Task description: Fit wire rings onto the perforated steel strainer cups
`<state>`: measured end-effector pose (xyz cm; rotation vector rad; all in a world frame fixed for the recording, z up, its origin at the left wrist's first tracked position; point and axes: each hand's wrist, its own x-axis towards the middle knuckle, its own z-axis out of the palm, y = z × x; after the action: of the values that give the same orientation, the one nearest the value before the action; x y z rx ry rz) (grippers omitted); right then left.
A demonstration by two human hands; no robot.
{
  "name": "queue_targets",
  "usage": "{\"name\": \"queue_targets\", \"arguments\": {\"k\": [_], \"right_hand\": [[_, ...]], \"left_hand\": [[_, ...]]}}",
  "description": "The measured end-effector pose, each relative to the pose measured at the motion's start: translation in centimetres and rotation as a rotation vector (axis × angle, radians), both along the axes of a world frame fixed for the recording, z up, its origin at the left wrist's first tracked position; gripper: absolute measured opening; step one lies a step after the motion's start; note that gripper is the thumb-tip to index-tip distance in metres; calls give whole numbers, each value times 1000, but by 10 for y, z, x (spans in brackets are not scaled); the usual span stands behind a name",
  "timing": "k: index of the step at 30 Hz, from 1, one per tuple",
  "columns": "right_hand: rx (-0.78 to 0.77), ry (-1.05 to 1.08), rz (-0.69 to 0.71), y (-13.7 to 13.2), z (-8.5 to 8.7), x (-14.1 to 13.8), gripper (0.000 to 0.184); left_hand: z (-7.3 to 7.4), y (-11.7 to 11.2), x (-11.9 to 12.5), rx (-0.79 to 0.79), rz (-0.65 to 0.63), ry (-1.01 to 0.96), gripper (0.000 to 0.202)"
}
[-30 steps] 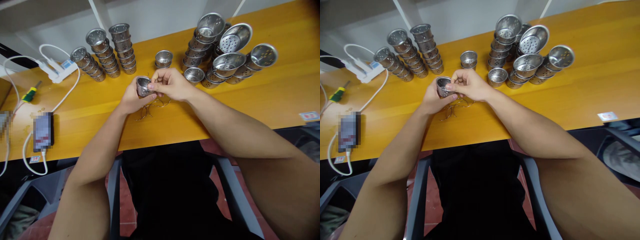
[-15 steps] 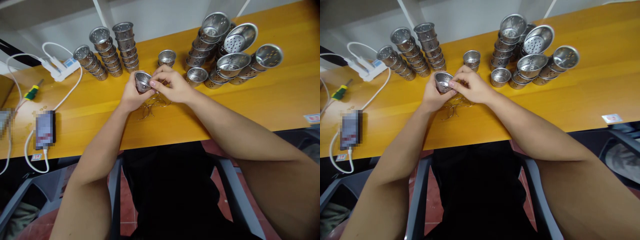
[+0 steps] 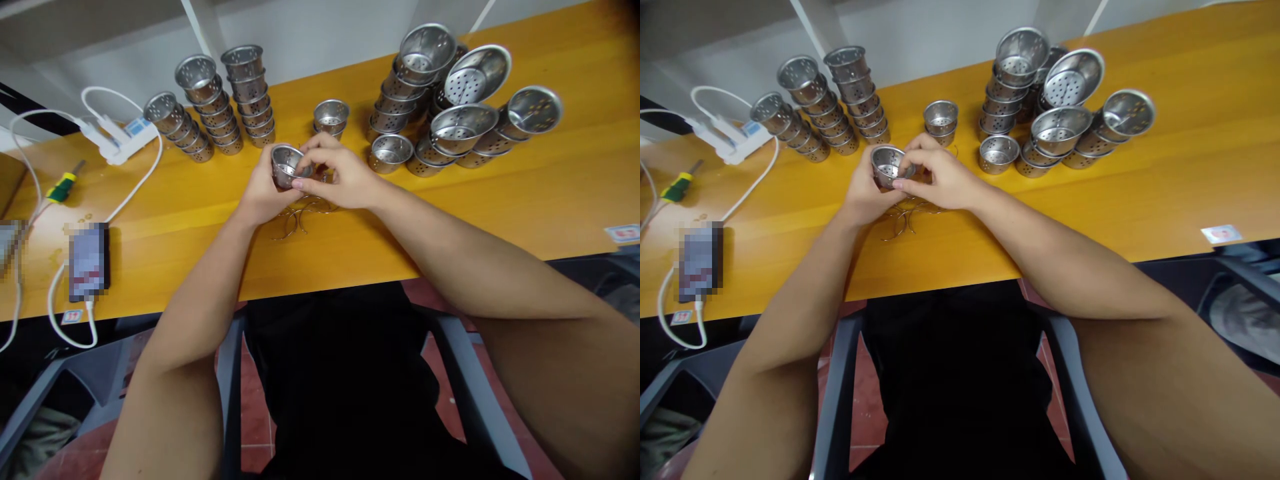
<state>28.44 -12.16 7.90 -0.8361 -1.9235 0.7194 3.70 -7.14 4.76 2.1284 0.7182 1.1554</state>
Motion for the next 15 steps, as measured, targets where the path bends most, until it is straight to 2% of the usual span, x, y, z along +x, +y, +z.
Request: {"name": "queue_targets", "arguments": {"k": [3, 6, 9, 12, 15], "right_hand": [[1, -49, -40, 0, 8, 6, 57], [34, -124, -147, 0, 25, 21, 51], [61, -241, -367, -1, 49, 40, 35], [27, -386, -618, -5, 71, 55, 17], [-16, -565, -783, -12, 87, 64, 19]], "left_hand": [[-2, -2, 2, -49, -36, -16, 93], [-2, -6, 2, -136, 65, 35, 92], [-2, -6, 0, -176, 154, 60, 86], [-4, -4, -2, -182, 147, 56, 73], [-6, -3, -3, -166, 136, 68, 62]]}}
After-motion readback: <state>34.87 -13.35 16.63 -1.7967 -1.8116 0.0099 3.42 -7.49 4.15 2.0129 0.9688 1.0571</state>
